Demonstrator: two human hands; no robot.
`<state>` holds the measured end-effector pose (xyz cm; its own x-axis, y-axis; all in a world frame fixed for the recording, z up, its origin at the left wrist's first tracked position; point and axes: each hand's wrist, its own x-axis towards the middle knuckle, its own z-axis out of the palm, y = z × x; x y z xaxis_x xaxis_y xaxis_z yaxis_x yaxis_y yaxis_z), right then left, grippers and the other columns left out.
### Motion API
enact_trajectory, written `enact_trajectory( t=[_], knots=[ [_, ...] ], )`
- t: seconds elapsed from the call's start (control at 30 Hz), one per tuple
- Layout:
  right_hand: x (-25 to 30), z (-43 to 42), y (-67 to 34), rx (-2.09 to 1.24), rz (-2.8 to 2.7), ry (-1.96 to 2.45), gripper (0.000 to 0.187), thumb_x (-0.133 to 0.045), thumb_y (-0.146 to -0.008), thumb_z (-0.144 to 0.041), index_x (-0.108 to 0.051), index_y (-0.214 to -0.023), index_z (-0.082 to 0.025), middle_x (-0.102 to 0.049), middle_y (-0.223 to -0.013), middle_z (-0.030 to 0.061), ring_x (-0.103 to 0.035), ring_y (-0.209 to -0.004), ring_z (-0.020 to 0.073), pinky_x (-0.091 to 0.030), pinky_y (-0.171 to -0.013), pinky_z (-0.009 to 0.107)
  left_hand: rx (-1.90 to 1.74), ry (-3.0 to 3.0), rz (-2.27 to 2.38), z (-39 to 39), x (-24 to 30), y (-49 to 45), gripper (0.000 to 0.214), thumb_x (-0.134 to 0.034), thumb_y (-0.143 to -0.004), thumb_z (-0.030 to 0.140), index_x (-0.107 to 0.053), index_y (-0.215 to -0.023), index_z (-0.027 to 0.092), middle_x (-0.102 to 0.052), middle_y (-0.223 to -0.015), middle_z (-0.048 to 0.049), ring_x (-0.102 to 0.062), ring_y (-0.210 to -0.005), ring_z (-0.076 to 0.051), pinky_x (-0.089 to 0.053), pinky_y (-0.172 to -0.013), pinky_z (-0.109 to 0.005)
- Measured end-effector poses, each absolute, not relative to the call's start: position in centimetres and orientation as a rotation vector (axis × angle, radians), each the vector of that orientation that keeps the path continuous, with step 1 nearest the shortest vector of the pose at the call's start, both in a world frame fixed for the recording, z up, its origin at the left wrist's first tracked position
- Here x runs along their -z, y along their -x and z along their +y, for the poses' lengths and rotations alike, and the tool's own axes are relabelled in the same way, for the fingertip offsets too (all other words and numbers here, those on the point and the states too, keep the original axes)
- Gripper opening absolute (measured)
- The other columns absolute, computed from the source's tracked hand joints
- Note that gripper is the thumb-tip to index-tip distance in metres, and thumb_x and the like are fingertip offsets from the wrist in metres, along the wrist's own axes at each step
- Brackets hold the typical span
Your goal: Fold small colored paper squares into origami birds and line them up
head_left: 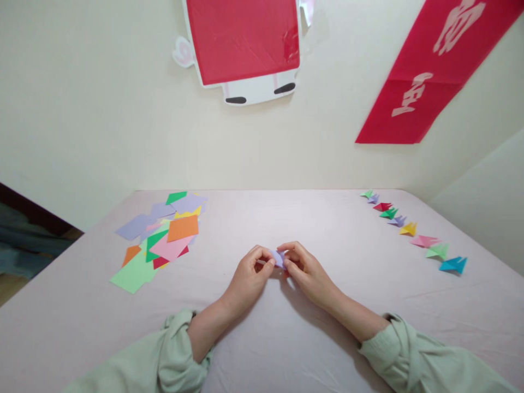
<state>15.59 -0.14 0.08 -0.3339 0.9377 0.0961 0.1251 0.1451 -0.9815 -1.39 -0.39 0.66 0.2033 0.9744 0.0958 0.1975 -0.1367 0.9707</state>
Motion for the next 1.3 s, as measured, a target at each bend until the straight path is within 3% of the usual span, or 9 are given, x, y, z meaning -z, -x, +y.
enact_trajectory(
  t=[0.5, 1.3],
  knots=[
    [-0.75, -0.36, -15.59, -1.334, -1.59, 1.036, 0.022, -0.045, -0.091, -0.028, -0.049, -0.11, -0.019, -0.055, -0.069, -0.0038, -0.056, -0.064, 0.0128, -0.039, -0.058, 0.025, -1.012, -1.472, 1.159, -0.12, 0.17, 1.53, 0.013, -0.051, -0.085, 0.021, -0.061, -0.092, 0.017, -0.065, -0.091, -0.0019, -0.061, -0.084, -0.015, -0.047, -0.078, -0.027],
    [-0.67, -0.29, -15.6, -1.366, -1.572, 1.039, 0.02, -0.046, -0.09, -0.028, -0.049, -0.108, -0.02, -0.055, -0.072, -0.0039, -0.057, -0.064, 0.0123, -0.043, -0.062, 0.026, -1.012, -1.463, 1.17, -0.17, -0.24, 1.5, 0.014, -0.052, -0.084, 0.019, -0.063, -0.092, 0.017, -0.067, -0.091, -0.0021, -0.063, -0.084, -0.015, -0.048, -0.077, -0.025]
  ],
)
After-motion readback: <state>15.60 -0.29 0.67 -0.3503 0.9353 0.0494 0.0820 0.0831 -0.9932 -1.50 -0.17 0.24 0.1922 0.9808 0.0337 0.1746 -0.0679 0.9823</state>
